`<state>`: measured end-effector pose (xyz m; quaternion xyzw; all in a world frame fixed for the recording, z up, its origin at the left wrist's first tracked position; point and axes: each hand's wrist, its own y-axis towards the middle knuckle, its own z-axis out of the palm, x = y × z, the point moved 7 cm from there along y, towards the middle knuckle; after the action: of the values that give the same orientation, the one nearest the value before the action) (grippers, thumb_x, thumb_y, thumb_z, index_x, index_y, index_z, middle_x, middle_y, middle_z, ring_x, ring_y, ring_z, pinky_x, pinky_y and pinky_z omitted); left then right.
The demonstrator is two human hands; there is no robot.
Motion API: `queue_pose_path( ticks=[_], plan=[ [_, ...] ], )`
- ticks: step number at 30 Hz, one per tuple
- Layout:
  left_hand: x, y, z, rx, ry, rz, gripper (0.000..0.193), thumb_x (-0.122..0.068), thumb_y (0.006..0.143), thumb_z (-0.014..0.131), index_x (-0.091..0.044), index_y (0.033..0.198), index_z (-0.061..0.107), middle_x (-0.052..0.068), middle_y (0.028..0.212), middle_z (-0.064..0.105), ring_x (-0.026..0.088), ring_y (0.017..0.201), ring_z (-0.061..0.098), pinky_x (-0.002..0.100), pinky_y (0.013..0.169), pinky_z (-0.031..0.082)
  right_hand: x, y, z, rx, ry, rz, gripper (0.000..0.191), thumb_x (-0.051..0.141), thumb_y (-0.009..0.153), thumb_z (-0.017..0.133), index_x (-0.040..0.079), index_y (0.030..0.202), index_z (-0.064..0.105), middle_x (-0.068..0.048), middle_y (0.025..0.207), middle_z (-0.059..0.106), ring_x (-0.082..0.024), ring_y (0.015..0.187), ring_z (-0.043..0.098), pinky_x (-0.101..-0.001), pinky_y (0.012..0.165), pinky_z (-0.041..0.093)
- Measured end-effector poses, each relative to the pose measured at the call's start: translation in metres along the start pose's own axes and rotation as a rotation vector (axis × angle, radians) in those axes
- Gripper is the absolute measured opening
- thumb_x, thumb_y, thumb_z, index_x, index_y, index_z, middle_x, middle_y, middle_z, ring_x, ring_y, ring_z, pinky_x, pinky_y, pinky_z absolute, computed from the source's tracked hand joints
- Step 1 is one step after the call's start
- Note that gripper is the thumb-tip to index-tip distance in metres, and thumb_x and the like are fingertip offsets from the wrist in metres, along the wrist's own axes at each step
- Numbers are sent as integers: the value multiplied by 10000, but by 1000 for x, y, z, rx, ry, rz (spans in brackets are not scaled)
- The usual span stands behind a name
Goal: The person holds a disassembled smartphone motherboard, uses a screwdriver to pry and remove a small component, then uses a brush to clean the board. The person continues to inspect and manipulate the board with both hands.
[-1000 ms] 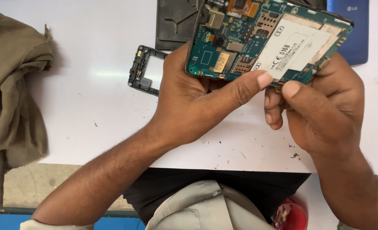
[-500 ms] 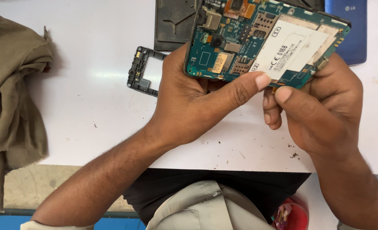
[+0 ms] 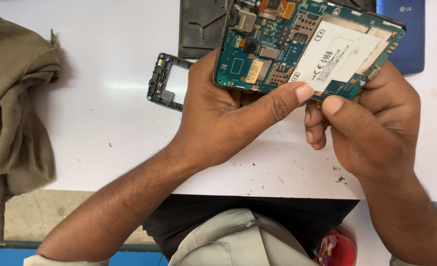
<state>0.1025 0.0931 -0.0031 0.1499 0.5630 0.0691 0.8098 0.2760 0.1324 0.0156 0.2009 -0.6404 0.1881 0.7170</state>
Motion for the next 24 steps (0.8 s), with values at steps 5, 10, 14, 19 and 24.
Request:
queue_pose_path(
  ticks=[5,10,14,19,24],
  plan=[
    [-1,2,0,-26,-10,-27,217,-193,1097,716,-30,1211,628,110,1078,753,149,1016,776,284,875,725,-5,-3,-5,-2,37,-3,270,74,1023,516,-86,1240,522,-215,951,670,-184,730,683,-289,504,592],
    [6,6,-2,-41,-48,-167,256,-218,1059,713,-3,1186,659,144,1040,771,164,938,797,285,767,716,-11,-9,-13,-13,108,53,395,213,1106,472,-124,1305,520,-242,975,665,-223,755,679,-323,520,579],
    [13,8,-3,-43,-152,-253,282,-214,1043,713,7,1212,674,178,1046,777,177,927,794,296,775,699,-12,-10,-17,-27,71,67,489,289,1128,409,-141,1345,493,-273,1007,652,-244,764,661,-356,520,567],
    [18,8,-2,-39,-232,-305,293,-213,1027,712,17,1202,665,183,1061,772,190,953,788,291,779,699,-9,-9,-15,-29,-33,49,560,341,1093,349,-122,1384,471,-266,994,645,-242,737,649,-370,506,572],
    [21,6,-3,-29,-253,-350,255,-174,1013,713,25,1170,676,178,1026,769,178,909,784,287,764,693,-8,-10,-14,3,49,26,582,415,1143,351,-102,1314,557,-229,930,682,-232,711,675,-345,543,582]
  ],
)
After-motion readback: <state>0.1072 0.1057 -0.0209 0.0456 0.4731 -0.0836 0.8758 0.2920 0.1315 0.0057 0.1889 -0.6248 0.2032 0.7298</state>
